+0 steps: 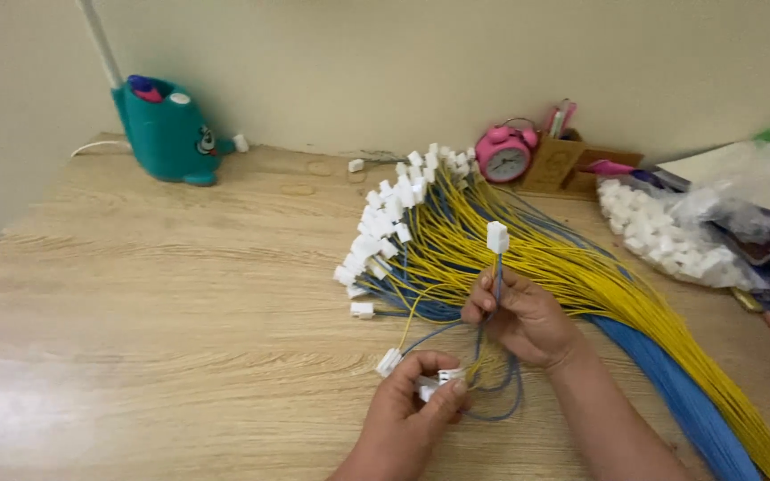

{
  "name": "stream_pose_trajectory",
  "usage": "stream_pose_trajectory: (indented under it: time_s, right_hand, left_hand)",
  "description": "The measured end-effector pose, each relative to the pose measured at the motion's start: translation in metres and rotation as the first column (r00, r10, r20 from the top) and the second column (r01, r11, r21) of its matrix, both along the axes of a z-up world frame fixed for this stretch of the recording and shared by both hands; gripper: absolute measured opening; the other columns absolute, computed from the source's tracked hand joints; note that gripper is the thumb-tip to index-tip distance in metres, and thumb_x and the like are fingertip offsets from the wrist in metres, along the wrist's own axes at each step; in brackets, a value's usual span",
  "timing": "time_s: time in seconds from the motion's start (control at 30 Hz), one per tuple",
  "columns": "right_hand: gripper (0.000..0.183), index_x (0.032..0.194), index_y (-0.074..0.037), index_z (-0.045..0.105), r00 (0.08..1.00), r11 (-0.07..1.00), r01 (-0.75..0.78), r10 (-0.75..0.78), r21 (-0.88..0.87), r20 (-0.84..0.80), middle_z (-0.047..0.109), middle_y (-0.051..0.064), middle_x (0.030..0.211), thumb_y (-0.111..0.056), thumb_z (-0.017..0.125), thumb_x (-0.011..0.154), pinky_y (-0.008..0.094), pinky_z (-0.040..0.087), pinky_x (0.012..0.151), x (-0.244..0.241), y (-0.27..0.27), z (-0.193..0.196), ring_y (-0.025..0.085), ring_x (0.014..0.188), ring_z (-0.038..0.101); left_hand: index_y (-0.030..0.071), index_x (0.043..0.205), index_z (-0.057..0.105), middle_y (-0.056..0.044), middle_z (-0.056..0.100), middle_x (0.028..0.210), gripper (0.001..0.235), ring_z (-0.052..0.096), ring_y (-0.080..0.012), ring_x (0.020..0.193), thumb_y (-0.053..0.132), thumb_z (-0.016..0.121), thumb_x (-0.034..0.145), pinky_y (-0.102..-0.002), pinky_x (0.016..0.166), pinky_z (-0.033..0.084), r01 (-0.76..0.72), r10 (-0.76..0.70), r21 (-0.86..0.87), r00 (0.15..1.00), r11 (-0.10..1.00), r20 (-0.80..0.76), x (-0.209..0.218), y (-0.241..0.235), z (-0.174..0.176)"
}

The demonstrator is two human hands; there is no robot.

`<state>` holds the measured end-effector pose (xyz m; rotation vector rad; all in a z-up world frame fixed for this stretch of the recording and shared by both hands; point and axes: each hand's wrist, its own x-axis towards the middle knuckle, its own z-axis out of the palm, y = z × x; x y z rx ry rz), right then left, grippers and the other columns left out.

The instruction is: The person assembles yellow and blue cables by inserting the ends into white plastic connectors. They handle the cables and connectors by hand, repeatedly picking up a cable, aligning it with a connector, and pushing it in until it clicks.

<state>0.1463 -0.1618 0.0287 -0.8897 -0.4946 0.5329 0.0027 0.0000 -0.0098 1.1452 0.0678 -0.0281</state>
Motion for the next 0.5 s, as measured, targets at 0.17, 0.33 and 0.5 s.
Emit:
stream_pose_trajectory:
  time_s: [0.17, 0.33, 0.5]
  right_hand:
    - [0.009, 0.098, -0.014, 0.058, 0.986, 0.981, -0.164, 0.166, 0.104, -0.011, 0.046, -0.003, 0.072, -0.017, 0.049, 0.099, 0.034, 0.037, 0.073, -0.001, -0.006, 0.009, 0.013, 0.058, 0.041]
    - [0.013, 0.102, -0.016, 0.060, 0.968, 0.955, -0.245, 0.251, 0.169, -0.015, 0.048, -0.004, 0.074, -0.018, 0.048, 0.100, 0.032, 0.033, 0.071, -0.002, -0.006, 0.012, 0.012, 0.060, 0.039]
    - [0.012, 0.100, -0.010, 0.066, 0.977, 0.976, -0.208, 0.204, 0.059, 0.069, 0.049, 0.000, 0.072, -0.014, 0.056, 0.096, 0.033, 0.033, 0.069, -0.008, -0.002, 0.018, 0.014, 0.059, 0.042]
  left_hand:
    - [0.009, 0.104, 0.065, -0.007, 0.070, 0.077, 0.019, 0.066, -0.0132, 0.064, 0.011, 0.072, 0.086, -0.024, 0.062, 0.053, 0.027, -0.027, -0.022, 1.000, 0.999, 0.001, 0.002, 0.001, -0.003]
    - [0.009, 0.103, 0.065, -0.005, 0.066, 0.081, 0.018, 0.068, -0.0149, 0.066, 0.009, 0.072, 0.086, -0.026, 0.065, 0.054, 0.009, -0.009, -0.050, 1.000, 0.999, -0.005, 0.001, 0.000, 0.001]
    - [0.010, 0.106, 0.064, -0.007, 0.067, 0.078, 0.017, 0.067, -0.0134, 0.069, 0.012, 0.067, 0.090, -0.024, 0.066, 0.055, 0.046, -0.050, -0.055, 0.997, 0.997, -0.064, -0.001, 0.004, 0.013]
